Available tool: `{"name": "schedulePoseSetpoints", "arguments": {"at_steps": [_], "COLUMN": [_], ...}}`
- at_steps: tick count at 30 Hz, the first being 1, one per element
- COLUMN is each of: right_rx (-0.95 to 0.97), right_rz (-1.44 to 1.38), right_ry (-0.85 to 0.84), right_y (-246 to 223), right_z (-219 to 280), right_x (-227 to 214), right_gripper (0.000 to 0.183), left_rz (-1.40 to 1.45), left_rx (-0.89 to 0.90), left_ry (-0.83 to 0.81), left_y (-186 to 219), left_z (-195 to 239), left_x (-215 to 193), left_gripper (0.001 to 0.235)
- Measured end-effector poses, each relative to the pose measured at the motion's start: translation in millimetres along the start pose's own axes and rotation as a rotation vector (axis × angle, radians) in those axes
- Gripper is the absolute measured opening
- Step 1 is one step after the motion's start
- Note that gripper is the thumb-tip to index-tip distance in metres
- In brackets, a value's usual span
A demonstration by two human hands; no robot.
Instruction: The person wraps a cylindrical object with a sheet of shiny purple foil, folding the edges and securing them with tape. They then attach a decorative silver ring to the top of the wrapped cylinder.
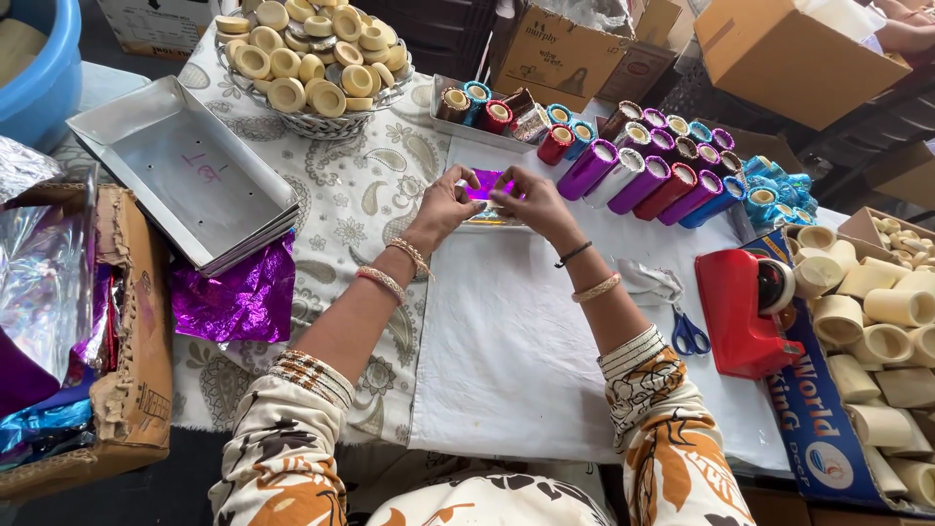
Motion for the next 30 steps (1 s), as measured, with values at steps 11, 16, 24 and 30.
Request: {"name": "schedulePoseSetpoints", "arguments": {"at_steps": [11, 16, 24, 30], "right_rx": [-0.026, -0.025, 0.058, -0.048], "right_rz": [0.288, 0.069, 0.248, -0.022], "right_ry": [0.054, -0.12, 0.044, 0.185], "right_y": [0.8, -1.4, -36.3, 65.4], "right_z": [-10.0, -3.1, 13.2, -1.7], "right_x": [1.2, -4.8, -11.0, -56.5], "right_gripper": [0.03, 0.031, 0.028, 0.025], "left_rz": [0.001, -0.001, -0.083, -0.158], "left_rx": [-0.009, -0.01, 0.011, -0.034], "left_ry": [-0.005, -0.016, 0.021, -0.012], "left_y": [4.3, 1.8, 8.5, 17.0], "left_z": [2.7, 2.1, 4.6, 9.2], "left_x": [-1.0, -1.4, -3.1, -3.7], "left_gripper": [0.037, 0.036, 0.035, 0.035]}}
Point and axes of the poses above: each hand's wrist, its own z-axis away from the middle knuckle, its own x-axis out of the palm, y = z × x, the point moved 4 cm from there along -z, towards the middle knuckle, and after that the axes turned 2 degrees about -x, right-handed, at the moved point
